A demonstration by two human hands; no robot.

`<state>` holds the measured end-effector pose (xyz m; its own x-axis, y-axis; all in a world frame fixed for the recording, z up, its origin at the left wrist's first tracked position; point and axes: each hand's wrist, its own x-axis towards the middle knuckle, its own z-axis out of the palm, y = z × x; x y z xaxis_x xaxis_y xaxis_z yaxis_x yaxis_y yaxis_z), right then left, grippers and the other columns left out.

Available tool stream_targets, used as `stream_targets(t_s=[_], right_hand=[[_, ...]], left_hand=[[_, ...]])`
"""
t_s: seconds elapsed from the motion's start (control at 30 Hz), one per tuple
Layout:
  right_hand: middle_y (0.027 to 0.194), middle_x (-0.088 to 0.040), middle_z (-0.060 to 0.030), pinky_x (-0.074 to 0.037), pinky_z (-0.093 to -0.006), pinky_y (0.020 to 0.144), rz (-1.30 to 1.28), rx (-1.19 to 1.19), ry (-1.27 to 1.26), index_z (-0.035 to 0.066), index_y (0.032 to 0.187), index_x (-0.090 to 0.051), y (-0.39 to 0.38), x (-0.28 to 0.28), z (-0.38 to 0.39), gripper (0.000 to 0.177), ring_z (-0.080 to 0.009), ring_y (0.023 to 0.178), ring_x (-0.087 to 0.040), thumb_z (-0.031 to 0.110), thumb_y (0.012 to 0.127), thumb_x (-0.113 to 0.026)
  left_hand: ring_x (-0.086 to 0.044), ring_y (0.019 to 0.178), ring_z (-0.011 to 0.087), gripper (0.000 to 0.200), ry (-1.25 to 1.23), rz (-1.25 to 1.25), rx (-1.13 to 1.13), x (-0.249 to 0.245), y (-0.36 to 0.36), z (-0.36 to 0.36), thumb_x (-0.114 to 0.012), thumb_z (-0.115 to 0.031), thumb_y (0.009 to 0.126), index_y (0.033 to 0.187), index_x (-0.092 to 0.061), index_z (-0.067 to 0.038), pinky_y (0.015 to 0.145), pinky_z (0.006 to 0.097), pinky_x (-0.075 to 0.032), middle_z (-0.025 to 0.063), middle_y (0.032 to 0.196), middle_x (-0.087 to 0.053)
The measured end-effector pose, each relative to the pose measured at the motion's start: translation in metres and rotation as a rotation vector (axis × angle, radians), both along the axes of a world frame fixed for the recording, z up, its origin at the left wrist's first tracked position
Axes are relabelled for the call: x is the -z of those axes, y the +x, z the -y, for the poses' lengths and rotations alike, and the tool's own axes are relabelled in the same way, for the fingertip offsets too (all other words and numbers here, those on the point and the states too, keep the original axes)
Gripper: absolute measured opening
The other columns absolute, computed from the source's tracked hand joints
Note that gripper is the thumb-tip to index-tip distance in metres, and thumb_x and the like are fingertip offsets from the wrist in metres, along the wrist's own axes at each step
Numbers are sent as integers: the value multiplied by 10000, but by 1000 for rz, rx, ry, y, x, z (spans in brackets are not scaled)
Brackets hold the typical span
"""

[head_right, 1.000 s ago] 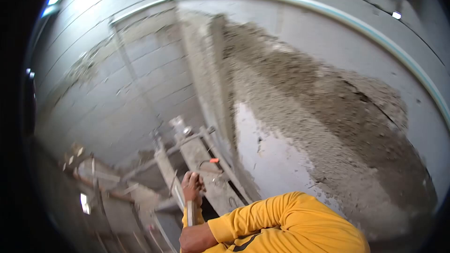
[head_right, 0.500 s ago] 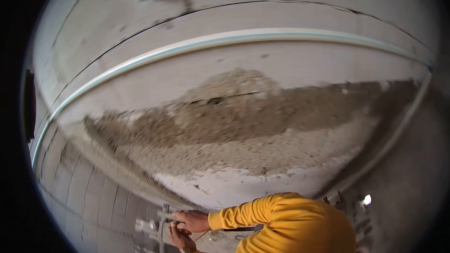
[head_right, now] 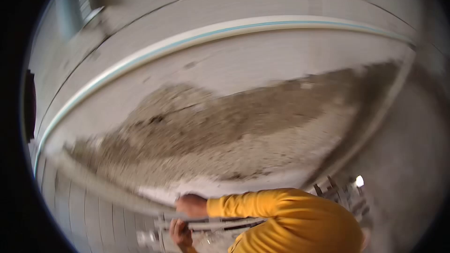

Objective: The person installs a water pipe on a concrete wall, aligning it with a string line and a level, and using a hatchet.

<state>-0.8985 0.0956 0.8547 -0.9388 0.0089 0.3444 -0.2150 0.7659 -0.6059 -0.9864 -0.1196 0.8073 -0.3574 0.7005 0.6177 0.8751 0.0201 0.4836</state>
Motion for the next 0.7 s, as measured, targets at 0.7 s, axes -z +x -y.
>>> stream_targets(t_s=[0.7], right_hand=[[732, -613, -204, -497, -453, 606, -20, -202, -184, 17, 783, -598, -2, -69, 15, 182, -426, 690, -621, 125, 929, -608]], left_hand=[[-367, 466, 47, 191, 572, 1358, -327, -24, 81, -39, -610, -215, 1039, 918, -602, -67, 436, 233, -276, -56, 611, -463]])
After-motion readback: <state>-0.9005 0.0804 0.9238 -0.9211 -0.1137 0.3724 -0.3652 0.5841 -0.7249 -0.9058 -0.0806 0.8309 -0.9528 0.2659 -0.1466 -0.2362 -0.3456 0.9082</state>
